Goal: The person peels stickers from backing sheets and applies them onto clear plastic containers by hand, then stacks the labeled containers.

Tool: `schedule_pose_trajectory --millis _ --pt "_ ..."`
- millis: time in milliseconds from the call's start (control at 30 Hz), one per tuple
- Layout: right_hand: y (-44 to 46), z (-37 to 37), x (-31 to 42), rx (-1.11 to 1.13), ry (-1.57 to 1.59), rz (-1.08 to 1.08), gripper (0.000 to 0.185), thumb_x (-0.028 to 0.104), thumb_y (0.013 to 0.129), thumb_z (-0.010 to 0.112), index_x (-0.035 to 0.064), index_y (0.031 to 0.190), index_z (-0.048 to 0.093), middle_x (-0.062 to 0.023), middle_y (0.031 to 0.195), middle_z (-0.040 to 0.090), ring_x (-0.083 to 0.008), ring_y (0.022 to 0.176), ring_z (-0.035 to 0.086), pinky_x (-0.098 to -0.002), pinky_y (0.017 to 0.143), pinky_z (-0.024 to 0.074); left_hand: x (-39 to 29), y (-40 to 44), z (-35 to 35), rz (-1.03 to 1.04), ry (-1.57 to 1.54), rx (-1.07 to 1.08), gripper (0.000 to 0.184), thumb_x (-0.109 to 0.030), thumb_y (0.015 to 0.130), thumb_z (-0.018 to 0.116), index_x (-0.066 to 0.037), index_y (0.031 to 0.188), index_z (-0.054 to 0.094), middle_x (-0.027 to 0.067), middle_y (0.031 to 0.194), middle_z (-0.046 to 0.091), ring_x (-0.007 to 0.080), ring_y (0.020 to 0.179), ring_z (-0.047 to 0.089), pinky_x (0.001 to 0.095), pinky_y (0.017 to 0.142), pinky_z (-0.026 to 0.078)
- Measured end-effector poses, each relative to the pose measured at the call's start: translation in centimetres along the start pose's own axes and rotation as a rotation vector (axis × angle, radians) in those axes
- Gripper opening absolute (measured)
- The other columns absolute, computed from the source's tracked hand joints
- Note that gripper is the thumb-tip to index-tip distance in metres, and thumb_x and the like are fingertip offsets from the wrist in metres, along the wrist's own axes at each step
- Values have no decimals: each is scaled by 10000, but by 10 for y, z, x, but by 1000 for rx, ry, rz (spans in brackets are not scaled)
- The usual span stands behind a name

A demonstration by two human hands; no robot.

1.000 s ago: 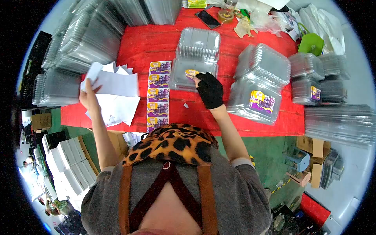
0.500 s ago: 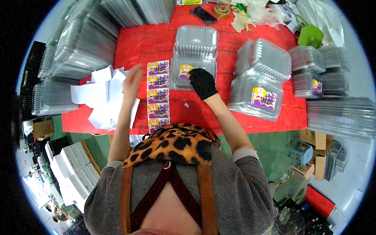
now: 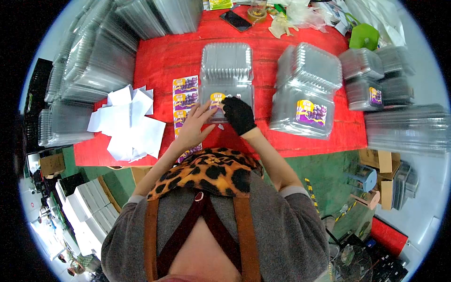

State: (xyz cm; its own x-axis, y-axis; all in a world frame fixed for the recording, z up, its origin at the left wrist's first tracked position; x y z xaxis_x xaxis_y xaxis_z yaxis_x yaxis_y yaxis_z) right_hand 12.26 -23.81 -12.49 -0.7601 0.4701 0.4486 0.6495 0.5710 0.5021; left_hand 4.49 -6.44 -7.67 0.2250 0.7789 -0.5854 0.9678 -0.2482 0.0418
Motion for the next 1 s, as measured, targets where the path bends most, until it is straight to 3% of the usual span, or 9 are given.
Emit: schedule_pose_trajectory --millis 167,367,500,600,700,800,900,933,1000 --pt "-19 -15 30 76 168 45 237 132 787 725 87 1016 684 -128 1098 675 -338 1062 626 -438 944 488 -7 -25 -1 2 -59 -82 388 -134 826 693 -102 1196 578 124 1386 484 430 1257 420 487 1056 386" --pt "-30 -39 45 176 -1 0 346 208 771 758 62 1072 670 -171 1176 636 -354 1181 556 -458 1016 422 4 -29 5 -47 -124 -157 294 -110 825 690 -67 1098 591 162 1326 516 372 1174 509 440 1007 416" --pt "-63 -53 22 -265 -47 527 393 280 839 690 17 1128 644 -222 1133 624 -387 1107 568 -451 947 451 16 -36 6 -289 -264 -297 351 -164 843 679 -23 1152 592 199 1298 534 389 1160 528 429 976 446" --pt "-98 -40 5 -141 207 859 385 276 871 667 3 1140 635 -221 1107 631 -386 1070 578 -445 925 458 35 -44 20 -467 -420 -251 443 -229 869 659 16 1227 569 223 1271 557 370 1180 529 423 985 439" --pt "-99 -45 15 -151 57 705 368 267 900 666 -11 1141 650 -198 1108 638 -321 1053 608 -384 913 475 40 -45 27 -416 -493 -172 498 -267 888 639 44 1265 545 245 1264 572 360 1214 521 416 1003 431" --pt "-98 -46 9 -124 3 634 354 261 901 668 -8 1130 661 -191 1097 641 -319 1035 612 -379 901 478 33 -43 21 -343 -518 -194 487 -298 898 625 41 1243 575 266 1320 543 379 1227 526 407 1026 412" --pt "-99 -51 -1 -109 84 669 336 260 896 646 7 1117 667 -192 1017 654 -358 985 612 -419 890 473 33 -42 6 -481 -525 -303 407 -303 908 616 17 1158 645 264 1276 574 379 1189 557 399 991 441" --pt "-99 -50 -5 -114 247 775 333 267 913 638 1 1111 674 -142 990 670 -312 964 626 -382 868 484 40 -39 1 -425 -463 -364 342 -290 918 610 13 1054 692 256 1205 616 361 1160 579 388 913 490" --pt "-100 -53 -4 -190 478 965 344 312 944 613 32 1132 679 -81 975 663 -214 927 617 -333 830 494 50 -32 -13 -501 -524 -322 322 -277 922 607 16 1024 697 251 1167 636 349 1126 596 387 889 497"
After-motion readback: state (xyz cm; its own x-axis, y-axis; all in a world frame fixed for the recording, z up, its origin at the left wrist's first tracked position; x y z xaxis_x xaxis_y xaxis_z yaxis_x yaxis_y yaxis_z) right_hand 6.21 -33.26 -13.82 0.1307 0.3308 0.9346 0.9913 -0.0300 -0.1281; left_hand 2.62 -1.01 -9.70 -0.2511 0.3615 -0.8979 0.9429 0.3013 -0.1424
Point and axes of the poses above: each hand's wrist, its own y-axis towards the middle knuckle, its own z-axis out of the palm, x = y × z, the point moved 3 cm from there along y, towards the middle knuckle
